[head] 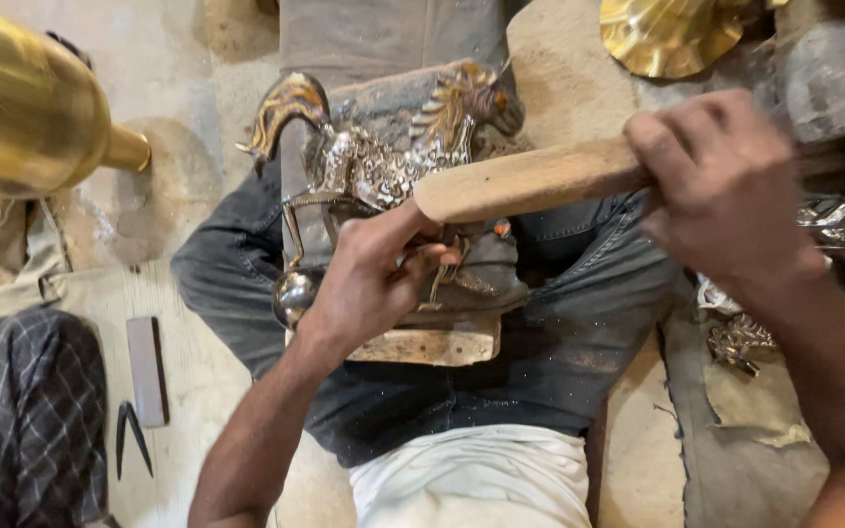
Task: The person sits on the floor with a brass horse figurine resting on a wooden board on their lap. They hold a punch/chisel against the figurine's surface and strike it with a wooden mallet, repositioning the punch repeatedly to work different spots, and turn the figurine to reach other sides.
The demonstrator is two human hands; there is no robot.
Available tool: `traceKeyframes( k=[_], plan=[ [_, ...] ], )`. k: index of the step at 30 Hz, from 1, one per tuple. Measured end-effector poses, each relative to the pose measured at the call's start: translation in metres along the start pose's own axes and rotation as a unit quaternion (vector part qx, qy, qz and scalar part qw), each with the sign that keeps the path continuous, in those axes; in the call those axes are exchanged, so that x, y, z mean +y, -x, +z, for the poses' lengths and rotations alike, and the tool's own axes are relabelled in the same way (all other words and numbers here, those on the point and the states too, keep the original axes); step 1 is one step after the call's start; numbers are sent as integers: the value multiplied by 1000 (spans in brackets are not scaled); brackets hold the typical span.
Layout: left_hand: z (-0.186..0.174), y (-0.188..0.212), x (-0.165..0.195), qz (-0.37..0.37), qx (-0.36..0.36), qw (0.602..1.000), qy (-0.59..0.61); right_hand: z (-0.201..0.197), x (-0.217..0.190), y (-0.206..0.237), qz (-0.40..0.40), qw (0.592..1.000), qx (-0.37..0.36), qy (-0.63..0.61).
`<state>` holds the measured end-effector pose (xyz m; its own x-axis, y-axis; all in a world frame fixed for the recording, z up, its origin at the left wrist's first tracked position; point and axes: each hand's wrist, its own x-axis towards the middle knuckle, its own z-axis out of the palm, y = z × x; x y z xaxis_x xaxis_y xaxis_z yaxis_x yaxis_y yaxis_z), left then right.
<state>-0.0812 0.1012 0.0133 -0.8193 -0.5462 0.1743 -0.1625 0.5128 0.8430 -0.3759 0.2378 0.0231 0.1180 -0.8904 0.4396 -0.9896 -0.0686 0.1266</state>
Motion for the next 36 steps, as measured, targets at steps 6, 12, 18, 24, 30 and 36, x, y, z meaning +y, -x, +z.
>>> traceKeyframes(
  k=[6,12,18,24,30,36],
  plan=[
    [18,23,-3,-77,200,927,308,-10,-1,-12,50,992,-27,-113],
    [47,38,-5,-97,234,935,249,-21,-7,-42,20,995,-37,-88],
    [55,39,-3,-83,252,947,181,-27,-7,-69,-85,996,-4,-2],
    [58,40,-2,-54,247,959,129,-38,5,-85,-95,992,24,-81],
    [60,39,-4,-70,258,956,122,-51,5,-87,-165,983,-23,74],
    [62,39,-3,-91,263,951,134,-71,-6,-92,-156,972,-70,159]
  ],
)
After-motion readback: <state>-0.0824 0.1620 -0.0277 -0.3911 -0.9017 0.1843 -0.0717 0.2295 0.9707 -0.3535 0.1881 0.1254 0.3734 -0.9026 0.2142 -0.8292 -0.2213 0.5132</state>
